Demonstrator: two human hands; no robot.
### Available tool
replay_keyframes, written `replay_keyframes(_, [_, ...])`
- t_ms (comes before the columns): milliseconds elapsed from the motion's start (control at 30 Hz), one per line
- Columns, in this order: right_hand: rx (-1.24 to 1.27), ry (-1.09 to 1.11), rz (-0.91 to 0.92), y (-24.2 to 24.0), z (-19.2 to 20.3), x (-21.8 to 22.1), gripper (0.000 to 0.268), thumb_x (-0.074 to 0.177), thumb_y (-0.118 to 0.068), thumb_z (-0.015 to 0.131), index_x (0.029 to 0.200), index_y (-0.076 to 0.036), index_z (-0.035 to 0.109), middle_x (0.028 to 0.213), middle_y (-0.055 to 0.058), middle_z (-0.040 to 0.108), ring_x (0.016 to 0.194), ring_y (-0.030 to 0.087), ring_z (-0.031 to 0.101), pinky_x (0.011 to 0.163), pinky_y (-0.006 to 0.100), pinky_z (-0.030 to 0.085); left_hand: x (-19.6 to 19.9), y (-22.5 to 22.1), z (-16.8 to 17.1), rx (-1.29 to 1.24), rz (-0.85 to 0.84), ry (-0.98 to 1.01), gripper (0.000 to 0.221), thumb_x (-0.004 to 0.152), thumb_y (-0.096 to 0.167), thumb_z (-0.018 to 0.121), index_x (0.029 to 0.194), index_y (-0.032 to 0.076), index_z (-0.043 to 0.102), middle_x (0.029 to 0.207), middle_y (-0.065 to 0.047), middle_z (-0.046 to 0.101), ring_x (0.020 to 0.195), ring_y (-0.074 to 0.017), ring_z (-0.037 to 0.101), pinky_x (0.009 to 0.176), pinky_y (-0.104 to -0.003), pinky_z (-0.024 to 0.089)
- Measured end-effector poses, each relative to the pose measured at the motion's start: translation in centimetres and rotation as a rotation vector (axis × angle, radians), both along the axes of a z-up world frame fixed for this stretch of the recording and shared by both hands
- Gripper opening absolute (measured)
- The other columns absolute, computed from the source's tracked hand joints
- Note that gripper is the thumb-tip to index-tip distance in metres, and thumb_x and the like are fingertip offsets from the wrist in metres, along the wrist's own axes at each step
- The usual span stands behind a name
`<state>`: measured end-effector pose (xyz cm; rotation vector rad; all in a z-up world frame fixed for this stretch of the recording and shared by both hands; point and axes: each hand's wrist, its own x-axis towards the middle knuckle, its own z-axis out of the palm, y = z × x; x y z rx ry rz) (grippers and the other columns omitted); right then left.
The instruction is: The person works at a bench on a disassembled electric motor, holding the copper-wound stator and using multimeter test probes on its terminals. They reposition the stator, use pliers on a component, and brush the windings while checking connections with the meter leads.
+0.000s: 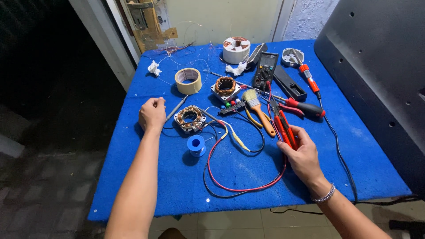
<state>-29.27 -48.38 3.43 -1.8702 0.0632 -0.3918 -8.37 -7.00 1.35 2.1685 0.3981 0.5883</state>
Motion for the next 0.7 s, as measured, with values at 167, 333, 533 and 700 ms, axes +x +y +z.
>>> replay_keyframes(167, [0.023, -0.002, -0.009, 0.8, 1.3, -0.1, 0.056, 0.082, -0.009, 0.079, 0.132, -0.002, 0.055, 0.101, 0.003, 0.066, 0.082, 0.008, 0.063, 0.072, 0.026, 0.054, 0.0, 0.1, -0.2, -0.002, -0.009, -0.014, 0.029, 0.092, 0.041, 0.067, 0.090, 0.015, 0.079, 0.081, -0.002, 0.078, 0.077, -0.0229, 0.074, 0.068, -0.039, 0.054])
replay_keyframes(333, [0.050, 0.073, -0.035, 1.4, 2.3, -0.3, 0.051, 0.084, -0.014, 0.079, 0.130, -0.006, 0.058, 0.091, 0.003, 0.068, 0.065, 0.008, 0.059, 0.054, 0.026, 0.050, -0.1, 0.1, -0.4, 0.033, -0.013, -0.050, 0.029, 0.093, 0.040, 0.068, 0.090, 0.014, 0.079, 0.082, -0.003, 0.078, 0.078, -0.0242, 0.074, 0.069, -0.039, 0.054])
replay_keyframes(533, [-0.135, 0.191, 0.064, 1.7, 3.0, 1.7, 0.035, 0.097, -0.021, 0.070, 0.128, -0.005, 0.065, 0.081, 0.012, 0.065, 0.062, 0.013, 0.058, 0.054, 0.031, 0.049, 1.0, 0.6, -3.3, -0.076, -0.054, -0.170, 0.032, 0.094, 0.041, 0.070, 0.099, 0.010, 0.077, 0.090, -0.007, 0.077, 0.084, -0.0229, 0.074, 0.074, -0.038, 0.055])
replay_keyframes(700, [-0.219, -0.152, 0.343, 3.9, 4.3, 5.7, 0.038, 0.095, -0.013, 0.064, 0.129, -0.005, 0.050, 0.096, 0.009, 0.070, 0.078, 0.017, 0.070, 0.068, 0.034, 0.058, -1.8, 0.6, -5.5, -0.214, -0.249, -0.269, 0.042, 0.093, 0.038, 0.073, 0.116, 0.004, 0.068, 0.106, -0.010, 0.074, 0.096, -0.0220, 0.071, 0.086, -0.037, 0.057])
